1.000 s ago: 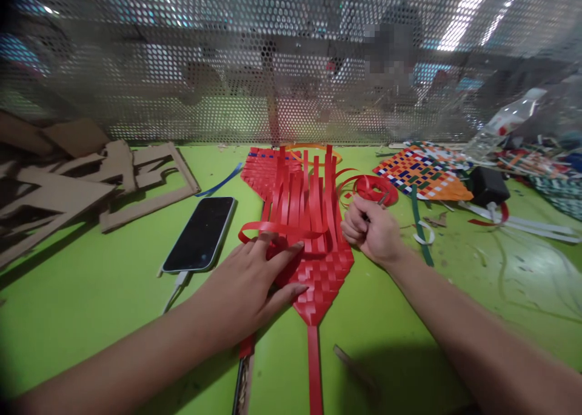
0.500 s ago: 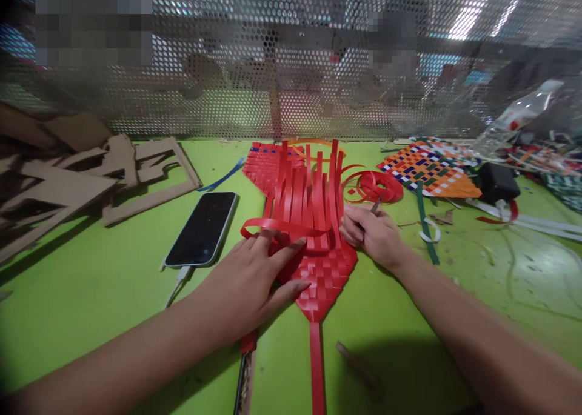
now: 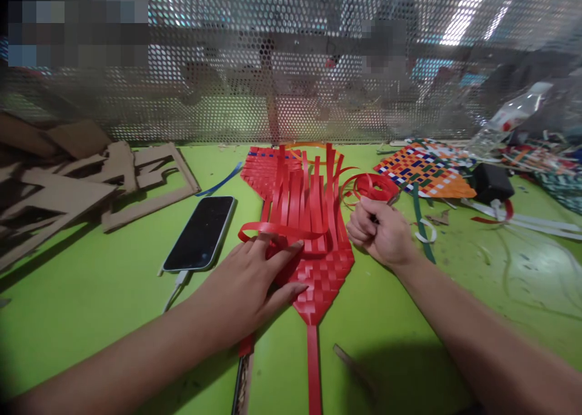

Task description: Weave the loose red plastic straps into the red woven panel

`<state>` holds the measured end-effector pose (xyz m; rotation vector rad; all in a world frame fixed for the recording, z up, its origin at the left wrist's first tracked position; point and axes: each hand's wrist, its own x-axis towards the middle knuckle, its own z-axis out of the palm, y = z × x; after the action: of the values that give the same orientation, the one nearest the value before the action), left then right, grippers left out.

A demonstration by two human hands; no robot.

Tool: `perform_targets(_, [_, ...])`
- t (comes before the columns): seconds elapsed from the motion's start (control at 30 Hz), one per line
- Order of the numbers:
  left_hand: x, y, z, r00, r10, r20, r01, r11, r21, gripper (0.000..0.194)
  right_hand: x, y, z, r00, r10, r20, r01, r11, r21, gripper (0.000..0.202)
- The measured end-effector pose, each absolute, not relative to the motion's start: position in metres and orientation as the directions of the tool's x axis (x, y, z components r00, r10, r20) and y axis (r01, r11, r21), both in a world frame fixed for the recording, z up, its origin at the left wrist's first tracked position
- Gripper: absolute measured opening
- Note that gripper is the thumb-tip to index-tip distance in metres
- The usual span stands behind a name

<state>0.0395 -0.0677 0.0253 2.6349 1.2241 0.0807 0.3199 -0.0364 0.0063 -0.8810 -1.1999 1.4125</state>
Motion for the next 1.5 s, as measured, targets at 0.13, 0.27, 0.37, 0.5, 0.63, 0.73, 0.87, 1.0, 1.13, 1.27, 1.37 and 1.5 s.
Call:
perform_targets(0.13, [0.039, -0.068, 0.025, 0.645, 0.762, -0.05, 0.75, -0.62, 0.231, 0.071, 0.315, -0.035, -0.001, -0.2, 0.977, 0.073, -0.183, 0.036, -0.982, 0.06])
perform_targets(0.27, [0.039, -0.068, 0.025, 0.641, 0.766, -0.041, 0.753, -0.618, 0.227, 0.07, 0.311, -0.039, -0.006, -0.205, 0.977, 0.056, -0.083, 0.04, -0.996, 0.057])
perform_targets(0.37, [0.039, -0.068, 0.024, 0.644, 0.765, -0.032, 0.747, -0.619, 0.242, 0.07, 0.312, -0.041, -0.004, -0.186, 0.981, 0.058, -0.029, 0.053, -0.998, 0.059])
perform_targets(0.5, [0.037, -0.067, 0.023, 0.647, 0.763, 0.0, 0.733, -0.622, 0.277, 0.071, 0.324, -0.042, 0.006, -0.075, 0.994, 0.084, 0.069, 0.089, -0.994, 0.053])
perform_targets(0.63, [0.032, -0.064, 0.023, 0.637, 0.771, 0.023, 0.713, -0.6, 0.362, 0.066, 0.347, -0.046, 0.022, 0.108, 0.974, 0.2, 0.445, 0.132, -0.885, 0.022])
perform_targets(0.73, [0.028, -0.061, 0.021, 0.602, 0.796, 0.065, 0.69, -0.56, 0.459, 0.052, 0.369, -0.046, 0.03, 0.059, 0.935, 0.349, 0.869, 0.124, -0.478, 0.018])
perform_targets(0.87, [0.022, -0.058, 0.02, 0.581, 0.781, 0.229, 0.597, -0.6, 0.532, 0.031, 0.401, -0.041, 0.025, -0.158, 0.928, 0.337, 0.939, 0.247, -0.24, 0.013])
perform_targets(1.0, [0.016, -0.053, 0.026, 0.49, 0.711, 0.505, 0.44, -0.702, 0.56, 0.037, 0.424, -0.039, 0.018, -0.23, 0.925, 0.302, 0.959, 0.268, -0.088, 0.013])
perform_targets(1.13, [0.009, -0.043, 0.033, 0.327, 0.666, 0.67, 0.341, -0.745, 0.574, 0.044, 0.405, -0.046, 0.034, -0.246, 0.908, 0.339, 0.96, 0.277, -0.043, 0.019])
perform_targets(1.27, [0.005, -0.035, 0.03, 0.218, 0.783, 0.583, 0.372, -0.619, 0.692, 0.036, 0.337, -0.056, 0.07, -0.349, 0.844, 0.408, 0.905, 0.416, -0.086, 0.032])
perform_targets(1.37, [0.005, -0.031, 0.026, 0.201, 0.864, 0.462, 0.373, -0.503, 0.78, 0.024, 0.283, -0.057, 0.087, -0.529, 0.813, 0.243, 0.797, 0.574, -0.186, 0.037])
perform_targets(1.5, [0.006, -0.03, 0.026, 0.236, 0.906, 0.351, 0.436, -0.421, 0.795, 0.027, 0.248, -0.049, 0.085, -0.554, 0.828, 0.09, 0.779, 0.553, -0.296, 0.035])
